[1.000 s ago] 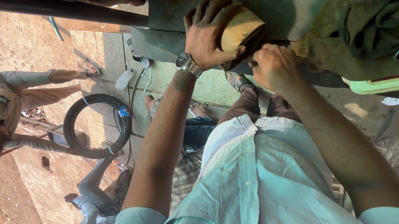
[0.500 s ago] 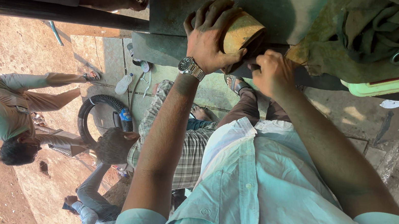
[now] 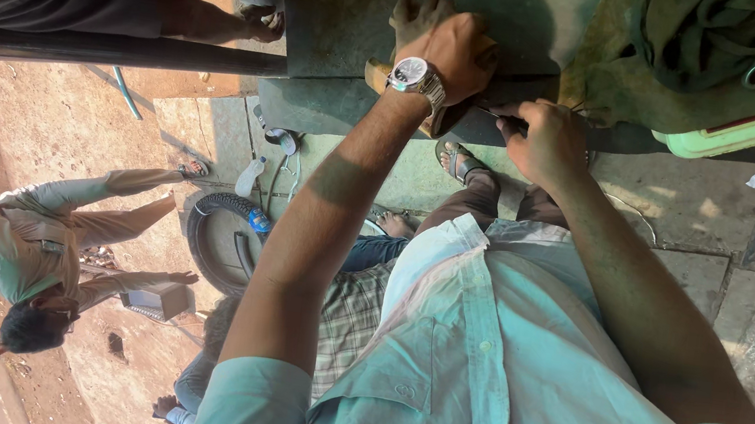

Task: The person holds a cylindrical metal part on a workbench and repeatedly scrapes its inner surface with a small metal tool. The person rotates the part to access different areas and continues scraping throughout the clip.

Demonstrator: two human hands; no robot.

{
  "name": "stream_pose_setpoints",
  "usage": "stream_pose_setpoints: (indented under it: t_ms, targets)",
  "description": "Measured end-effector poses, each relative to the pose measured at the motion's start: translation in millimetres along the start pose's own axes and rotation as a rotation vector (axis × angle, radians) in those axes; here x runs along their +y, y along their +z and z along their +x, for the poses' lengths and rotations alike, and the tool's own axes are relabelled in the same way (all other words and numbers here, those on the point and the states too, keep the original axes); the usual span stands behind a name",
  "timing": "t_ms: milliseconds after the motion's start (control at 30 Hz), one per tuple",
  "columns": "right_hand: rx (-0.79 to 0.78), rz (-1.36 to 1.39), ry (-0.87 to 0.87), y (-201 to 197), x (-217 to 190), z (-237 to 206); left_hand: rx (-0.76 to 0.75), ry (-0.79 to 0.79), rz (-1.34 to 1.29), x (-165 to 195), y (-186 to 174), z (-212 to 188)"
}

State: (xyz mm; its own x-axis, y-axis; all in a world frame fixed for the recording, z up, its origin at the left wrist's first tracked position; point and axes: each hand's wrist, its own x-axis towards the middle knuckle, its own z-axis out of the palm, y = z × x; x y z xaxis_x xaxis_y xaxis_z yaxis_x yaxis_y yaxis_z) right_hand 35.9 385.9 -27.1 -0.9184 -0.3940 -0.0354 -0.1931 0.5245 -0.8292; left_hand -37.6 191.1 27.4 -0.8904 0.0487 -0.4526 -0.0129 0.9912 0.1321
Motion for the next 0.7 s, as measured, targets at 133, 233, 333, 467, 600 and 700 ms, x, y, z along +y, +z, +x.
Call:
stream_pose_setpoints:
  t_ms: [133, 233, 333, 467, 600, 700]
  targets:
    - [-0.034, -0.002, 0.019, -3.9, -11.0, -3.3, 0.276, -0.033, -0.083, -4.9, 13.4, -24.3]
    - [-0.092, -0.106, -0.001, -1.3, -16.9, -7.1, 0.497, -0.063, -0.066, -3.5, 25.8, -54.5]
    - [-0.092, -0.163, -0.039, 4.0, -14.8, -13.6, 0.562, -0.07, -0.136, -1.0, 40.8, -82.6]
    - [-0.044, -0.115, -0.091, 14.2, -2.2, -19.7, 0.527, -0.073, -0.188, -7.5, 55.0, -107.2]
    - [-0.132, -0.15, -0.086, 24.5, 14.1, -24.4, 0.57, -0.059, -0.143, -8.8, 62.3, -109.1]
    - [-0.169, -0.162, -0.135, 36.7, 28.3, -30.0, 0.591, -0.04, -0.11, -9.7, 62.4, -105.0]
